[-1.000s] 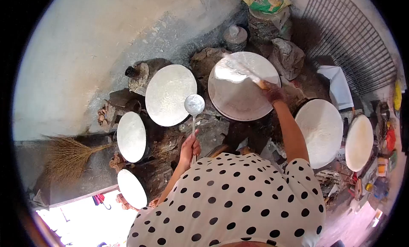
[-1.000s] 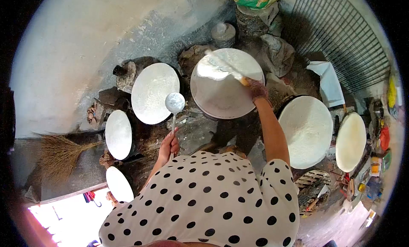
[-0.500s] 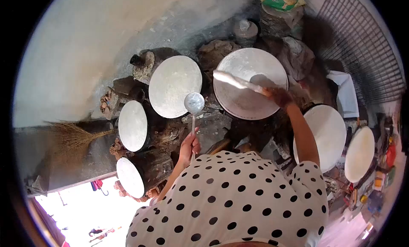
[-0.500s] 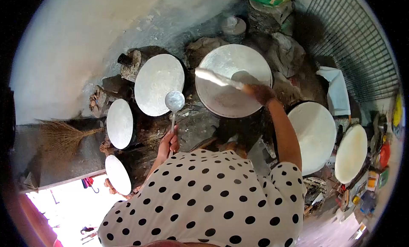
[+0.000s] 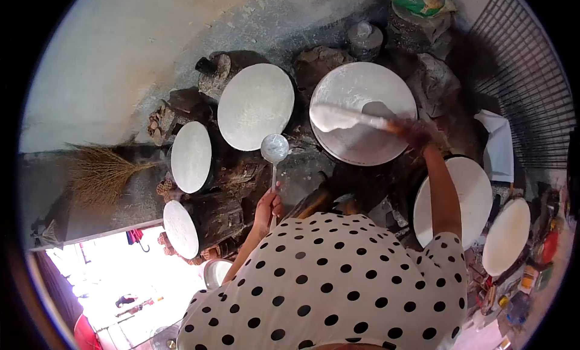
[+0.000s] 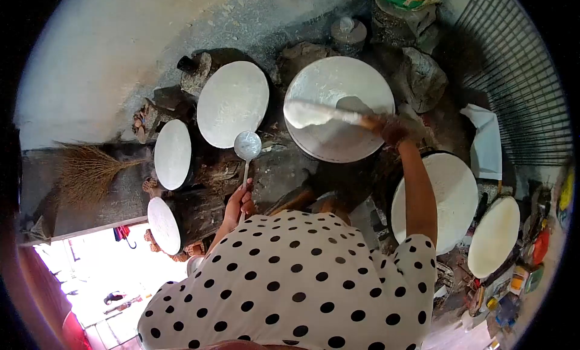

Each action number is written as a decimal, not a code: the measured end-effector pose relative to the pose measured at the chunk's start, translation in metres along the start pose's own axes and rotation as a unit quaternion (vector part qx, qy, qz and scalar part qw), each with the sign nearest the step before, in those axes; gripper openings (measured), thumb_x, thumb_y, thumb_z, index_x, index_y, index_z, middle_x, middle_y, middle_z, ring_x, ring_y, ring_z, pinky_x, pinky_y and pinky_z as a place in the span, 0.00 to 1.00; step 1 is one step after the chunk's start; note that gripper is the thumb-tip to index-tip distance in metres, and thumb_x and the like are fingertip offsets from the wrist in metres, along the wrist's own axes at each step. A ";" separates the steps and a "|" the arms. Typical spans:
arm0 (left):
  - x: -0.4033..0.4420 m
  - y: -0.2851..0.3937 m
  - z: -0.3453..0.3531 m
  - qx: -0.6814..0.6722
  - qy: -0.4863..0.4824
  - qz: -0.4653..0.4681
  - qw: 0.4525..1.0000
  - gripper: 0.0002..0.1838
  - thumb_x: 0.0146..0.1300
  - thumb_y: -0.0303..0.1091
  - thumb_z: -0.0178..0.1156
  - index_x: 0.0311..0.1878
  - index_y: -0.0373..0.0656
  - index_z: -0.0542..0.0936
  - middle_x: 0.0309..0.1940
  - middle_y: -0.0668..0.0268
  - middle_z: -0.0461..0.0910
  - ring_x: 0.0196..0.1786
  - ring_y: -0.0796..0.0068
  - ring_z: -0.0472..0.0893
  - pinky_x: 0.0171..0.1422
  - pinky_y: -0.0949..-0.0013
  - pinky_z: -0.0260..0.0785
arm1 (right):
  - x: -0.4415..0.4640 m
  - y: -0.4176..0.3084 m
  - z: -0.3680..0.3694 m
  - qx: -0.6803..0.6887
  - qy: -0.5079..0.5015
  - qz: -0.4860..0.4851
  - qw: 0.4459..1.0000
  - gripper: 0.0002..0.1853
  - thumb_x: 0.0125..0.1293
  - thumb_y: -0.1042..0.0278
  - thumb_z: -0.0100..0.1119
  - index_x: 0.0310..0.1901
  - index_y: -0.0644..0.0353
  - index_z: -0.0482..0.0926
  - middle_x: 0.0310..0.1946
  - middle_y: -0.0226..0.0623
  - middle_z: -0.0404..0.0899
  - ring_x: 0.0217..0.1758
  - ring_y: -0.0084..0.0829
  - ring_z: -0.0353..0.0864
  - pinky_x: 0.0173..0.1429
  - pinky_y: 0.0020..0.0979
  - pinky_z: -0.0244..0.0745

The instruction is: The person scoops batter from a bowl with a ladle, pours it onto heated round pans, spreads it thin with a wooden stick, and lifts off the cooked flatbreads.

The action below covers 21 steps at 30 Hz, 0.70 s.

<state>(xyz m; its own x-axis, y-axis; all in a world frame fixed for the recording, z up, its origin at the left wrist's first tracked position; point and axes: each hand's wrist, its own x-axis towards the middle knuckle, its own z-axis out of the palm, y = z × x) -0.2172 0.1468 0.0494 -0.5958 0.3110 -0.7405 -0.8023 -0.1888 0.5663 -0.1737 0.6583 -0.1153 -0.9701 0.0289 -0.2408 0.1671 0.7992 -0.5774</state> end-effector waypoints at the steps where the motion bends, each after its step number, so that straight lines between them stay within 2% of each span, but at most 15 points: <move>1: 0.001 -0.004 -0.006 0.002 -0.003 -0.002 1.000 0.14 0.74 0.37 0.42 0.58 0.50 0.70 0.18 0.78 0.61 0.13 0.86 0.59 0.16 0.78 0.55 | 0.004 -0.004 -0.004 0.085 0.071 0.028 0.993 0.24 0.61 0.58 0.57 0.60 0.42 0.74 0.58 0.36 0.75 0.59 0.41 0.74 0.65 0.40 0.66; 2: 0.002 -0.009 -0.011 0.004 -0.007 -0.002 1.000 0.14 0.74 0.38 0.42 0.58 0.50 0.70 0.18 0.78 0.61 0.13 0.86 0.58 0.16 0.78 0.55 | 0.006 -0.007 -0.008 0.168 0.142 0.057 0.974 0.24 0.59 0.57 0.59 0.59 0.42 0.75 0.57 0.37 0.76 0.56 0.44 0.76 0.61 0.41 0.71; 4: -0.004 -0.013 -0.010 -0.007 0.003 -0.011 1.000 0.14 0.74 0.38 0.42 0.58 0.50 0.71 0.18 0.78 0.60 0.13 0.86 0.58 0.16 0.79 0.54 | 0.007 -0.004 0.004 0.129 0.099 0.078 0.984 0.23 0.61 0.56 0.58 0.59 0.46 0.75 0.57 0.40 0.76 0.56 0.44 0.76 0.59 0.42 0.71; 5: -0.008 -0.014 -0.010 -0.022 0.008 -0.016 1.000 0.13 0.74 0.38 0.42 0.57 0.50 0.71 0.18 0.78 0.60 0.13 0.86 0.58 0.16 0.79 0.54 | 0.004 0.012 0.021 -0.036 0.109 -0.039 0.993 0.23 0.63 0.55 0.56 0.60 0.45 0.74 0.57 0.40 0.75 0.57 0.44 0.75 0.61 0.42 0.70; 6: -0.015 -0.014 -0.007 -0.026 0.012 -0.014 0.999 0.13 0.74 0.38 0.42 0.57 0.50 0.71 0.18 0.78 0.60 0.13 0.86 0.58 0.16 0.79 0.54 | 0.004 0.024 0.031 -0.202 0.116 -0.158 0.960 0.22 0.64 0.55 0.54 0.60 0.45 0.74 0.57 0.40 0.75 0.58 0.44 0.74 0.62 0.42 0.68; 8: -0.029 -0.017 -0.001 -0.035 0.024 -0.005 0.999 0.13 0.75 0.38 0.42 0.57 0.49 0.71 0.18 0.78 0.59 0.13 0.86 0.58 0.15 0.79 0.53 | -0.014 0.027 0.013 -0.013 -0.008 -0.053 0.998 0.23 0.67 0.55 0.49 0.63 0.42 0.70 0.60 0.39 0.73 0.61 0.46 0.71 0.67 0.43 0.63; 9: -0.032 -0.020 -0.006 -0.042 0.014 -0.002 0.999 0.13 0.75 0.37 0.43 0.56 0.49 0.71 0.18 0.79 0.59 0.13 0.87 0.57 0.15 0.79 0.53 | -0.022 0.038 0.009 0.017 -0.030 -0.045 0.998 0.23 0.67 0.55 0.48 0.64 0.40 0.69 0.61 0.38 0.73 0.62 0.46 0.70 0.69 0.43 0.61; 12: -0.029 -0.026 -0.023 -0.044 0.037 -0.018 0.998 0.13 0.74 0.37 0.43 0.57 0.49 0.71 0.18 0.78 0.59 0.14 0.86 0.57 0.16 0.79 0.53 | -0.041 -0.025 -0.028 -0.029 -0.067 0.053 0.996 0.23 0.66 0.53 0.48 0.64 0.38 0.69 0.61 0.39 0.72 0.63 0.44 0.70 0.71 0.40 0.60; 14: -0.024 -0.026 -0.029 -0.046 0.023 -0.024 0.998 0.13 0.74 0.36 0.43 0.57 0.49 0.72 0.18 0.78 0.60 0.14 0.86 0.57 0.16 0.79 0.54 | -0.017 -0.001 0.005 0.058 0.081 0.013 0.995 0.23 0.65 0.54 0.49 0.63 0.38 0.71 0.59 0.39 0.74 0.61 0.42 0.72 0.67 0.39 0.65; 15: -0.024 -0.025 -0.033 -0.052 0.012 -0.035 0.998 0.14 0.74 0.36 0.43 0.58 0.49 0.72 0.19 0.77 0.60 0.14 0.86 0.58 0.17 0.78 0.55 | -0.044 -0.077 -0.045 -0.016 0.000 0.119 0.993 0.22 0.64 0.56 0.52 0.61 0.41 0.73 0.56 0.40 0.76 0.58 0.41 0.75 0.62 0.41 0.70; 16: -0.025 -0.021 -0.033 -0.051 0.006 -0.036 0.998 0.14 0.74 0.36 0.43 0.58 0.49 0.72 0.19 0.77 0.60 0.14 0.86 0.58 0.17 0.78 0.55 | -0.058 -0.055 -0.026 -0.018 0.004 0.123 0.992 0.22 0.64 0.56 0.52 0.61 0.41 0.73 0.56 0.40 0.76 0.58 0.41 0.75 0.62 0.41 0.70; 17: -0.025 -0.017 -0.033 -0.042 0.010 -0.030 0.999 0.14 0.74 0.36 0.43 0.59 0.48 0.71 0.19 0.77 0.60 0.14 0.85 0.58 0.17 0.78 0.55 | -0.070 -0.013 0.001 -0.071 0.033 -0.001 0.997 0.22 0.64 0.57 0.54 0.61 0.44 0.74 0.55 0.40 0.77 0.57 0.41 0.76 0.60 0.41 0.71; 19: -0.026 -0.013 -0.040 -0.043 0.007 -0.025 0.999 0.15 0.74 0.35 0.43 0.60 0.48 0.70 0.19 0.76 0.61 0.14 0.85 0.59 0.18 0.78 0.56 | -0.112 -0.018 0.000 -0.073 0.067 -0.057 0.993 0.21 0.64 0.57 0.55 0.59 0.49 0.75 0.53 0.40 0.78 0.53 0.43 0.78 0.57 0.42 0.72; 20: -0.025 -0.011 -0.046 -0.031 -0.005 -0.024 0.999 0.16 0.74 0.35 0.43 0.61 0.48 0.69 0.19 0.76 0.61 0.15 0.85 0.59 0.18 0.78 0.56 | -0.140 -0.028 -0.004 -0.020 0.078 0.010 0.997 0.20 0.65 0.57 0.56 0.57 0.51 0.76 0.51 0.40 0.79 0.51 0.44 0.79 0.55 0.41 0.73; 21: -0.025 -0.009 -0.053 -0.020 -0.015 -0.022 0.999 0.16 0.74 0.35 0.43 0.62 0.47 0.68 0.20 0.76 0.61 0.15 0.85 0.59 0.18 0.78 0.56 | -0.153 -0.042 0.004 -0.028 0.077 0.010 0.997 0.20 0.65 0.57 0.56 0.57 0.51 0.76 0.51 0.40 0.79 0.51 0.44 0.79 0.55 0.41 0.73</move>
<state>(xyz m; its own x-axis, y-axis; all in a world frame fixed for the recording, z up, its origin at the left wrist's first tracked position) -0.1972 0.0914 0.0440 -0.5592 0.3479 -0.7525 -0.8288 -0.2106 0.5184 -0.0313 0.6178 -0.0570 -0.9829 0.1337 -0.1264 0.1807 0.8300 -0.5276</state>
